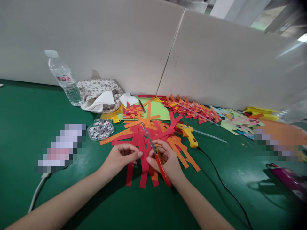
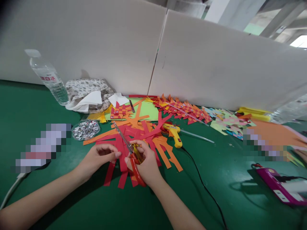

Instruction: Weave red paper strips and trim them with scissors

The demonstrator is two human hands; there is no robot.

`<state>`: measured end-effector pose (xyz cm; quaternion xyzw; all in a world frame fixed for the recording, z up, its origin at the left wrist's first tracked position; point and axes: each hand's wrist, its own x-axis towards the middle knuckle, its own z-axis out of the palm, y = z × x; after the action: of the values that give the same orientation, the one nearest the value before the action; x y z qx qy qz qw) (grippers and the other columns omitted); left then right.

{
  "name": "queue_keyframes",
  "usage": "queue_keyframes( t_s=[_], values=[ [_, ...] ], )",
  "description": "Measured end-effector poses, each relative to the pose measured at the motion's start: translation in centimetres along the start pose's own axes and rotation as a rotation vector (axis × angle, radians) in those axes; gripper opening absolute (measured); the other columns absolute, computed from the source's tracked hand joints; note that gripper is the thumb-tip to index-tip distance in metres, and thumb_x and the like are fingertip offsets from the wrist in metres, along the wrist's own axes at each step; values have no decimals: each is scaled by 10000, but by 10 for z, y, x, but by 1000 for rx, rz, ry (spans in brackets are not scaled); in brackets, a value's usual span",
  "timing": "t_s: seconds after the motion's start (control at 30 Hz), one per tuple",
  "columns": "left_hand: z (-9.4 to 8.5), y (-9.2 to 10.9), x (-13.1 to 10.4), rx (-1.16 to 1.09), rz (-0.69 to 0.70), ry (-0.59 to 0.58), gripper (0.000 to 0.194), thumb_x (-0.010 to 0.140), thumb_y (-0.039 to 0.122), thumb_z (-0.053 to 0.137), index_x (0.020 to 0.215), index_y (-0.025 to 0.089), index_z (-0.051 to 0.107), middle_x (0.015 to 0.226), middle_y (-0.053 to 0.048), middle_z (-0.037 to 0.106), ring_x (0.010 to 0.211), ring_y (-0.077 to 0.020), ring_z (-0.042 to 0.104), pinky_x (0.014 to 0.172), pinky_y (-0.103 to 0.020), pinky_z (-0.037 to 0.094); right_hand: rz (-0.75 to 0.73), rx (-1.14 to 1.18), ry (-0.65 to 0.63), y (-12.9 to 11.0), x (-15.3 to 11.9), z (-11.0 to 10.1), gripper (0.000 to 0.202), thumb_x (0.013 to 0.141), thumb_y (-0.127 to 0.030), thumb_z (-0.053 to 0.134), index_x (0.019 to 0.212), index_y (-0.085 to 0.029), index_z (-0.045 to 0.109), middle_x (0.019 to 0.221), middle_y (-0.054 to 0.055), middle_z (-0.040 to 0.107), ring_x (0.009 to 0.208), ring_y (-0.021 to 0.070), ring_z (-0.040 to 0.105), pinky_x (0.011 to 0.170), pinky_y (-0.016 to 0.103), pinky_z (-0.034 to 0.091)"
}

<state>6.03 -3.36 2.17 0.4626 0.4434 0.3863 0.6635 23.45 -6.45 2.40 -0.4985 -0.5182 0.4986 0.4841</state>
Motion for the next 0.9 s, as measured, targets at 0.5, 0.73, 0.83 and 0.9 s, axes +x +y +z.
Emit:
queue_keyframes(
  t_s=[0.5,0.73,0.83,0.9],
  values=[
    [2,-7,-2,153,5,-194,80,627,243,759,639,174,721,572,-1,675,524,-110,588,562,-211,457,44,72,64,6,10,-6,564,529,-263,828,1005,-233,525,676,-58,532,553,98,507,501,217,444],
    [1,-3,-4,178,27,-206,83,645,211,680,676,189,754,643,-31,728,602,-160,654,618,-252,509,86,163,155,-2,9,-6,576,522,-311,832,1000,-238,520,706,-55,536,622,114,546,620,254,492],
    [1,-2,-4,185,41,-214,102,668,237,667,681,190,757,654,-37,731,602,-165,652,611,-256,511,87,173,177,0,10,-6,583,509,-316,838,988,-238,515,710,-53,543,640,125,554,626,265,493],
    [1,-3,-3,206,51,-216,96,674,252,682,677,191,756,649,-34,729,593,-159,645,603,-248,502,82,176,186,1,10,-6,575,507,-314,838,978,-235,519,702,-56,540,638,123,547,625,262,488]
  ],
)
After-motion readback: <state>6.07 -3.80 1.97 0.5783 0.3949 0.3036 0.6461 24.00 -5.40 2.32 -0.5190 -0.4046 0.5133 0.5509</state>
